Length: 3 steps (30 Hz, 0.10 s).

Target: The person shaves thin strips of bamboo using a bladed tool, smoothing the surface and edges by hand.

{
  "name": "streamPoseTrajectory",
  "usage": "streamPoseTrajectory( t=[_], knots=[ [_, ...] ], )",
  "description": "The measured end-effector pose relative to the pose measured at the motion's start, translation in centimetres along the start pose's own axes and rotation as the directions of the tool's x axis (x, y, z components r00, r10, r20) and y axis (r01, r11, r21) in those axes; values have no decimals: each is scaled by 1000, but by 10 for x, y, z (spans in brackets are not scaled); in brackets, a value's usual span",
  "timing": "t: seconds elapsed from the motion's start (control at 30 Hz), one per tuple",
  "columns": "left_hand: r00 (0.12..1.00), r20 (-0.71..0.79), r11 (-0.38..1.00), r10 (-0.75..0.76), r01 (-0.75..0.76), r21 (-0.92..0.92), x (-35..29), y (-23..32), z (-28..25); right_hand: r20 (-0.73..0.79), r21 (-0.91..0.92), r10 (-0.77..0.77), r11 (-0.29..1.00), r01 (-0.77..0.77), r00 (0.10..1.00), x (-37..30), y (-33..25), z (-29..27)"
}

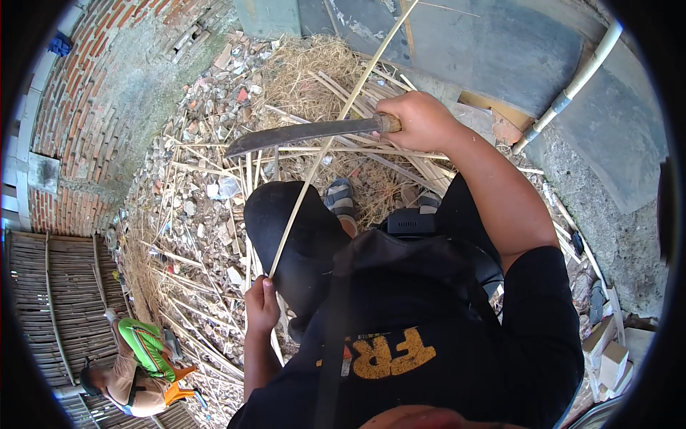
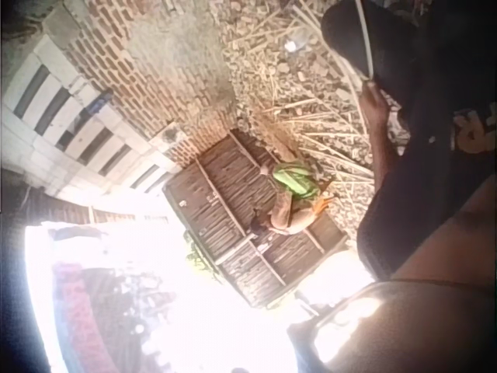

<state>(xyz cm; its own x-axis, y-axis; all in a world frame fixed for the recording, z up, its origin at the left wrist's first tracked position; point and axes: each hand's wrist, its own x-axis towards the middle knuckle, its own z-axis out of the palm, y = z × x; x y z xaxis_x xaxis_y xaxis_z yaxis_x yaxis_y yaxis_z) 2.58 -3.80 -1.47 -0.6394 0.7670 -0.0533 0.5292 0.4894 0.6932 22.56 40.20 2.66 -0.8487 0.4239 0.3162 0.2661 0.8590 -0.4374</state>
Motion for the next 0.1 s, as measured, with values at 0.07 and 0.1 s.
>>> streamPoseTrajectory(
  t=[0.07, 0.1],
  knots=[
    [999, 40, 999, -32, 31, 26, 0, 0, -2, 1, -9, -6, 1000, 6, 1000, 0, 2, 0],
    [999, 45, 999, -30, 29, 13, 0, -2, -3, 3, -9, -6, 1000, 7, 1000, 0, 2, 0]
  ],
)
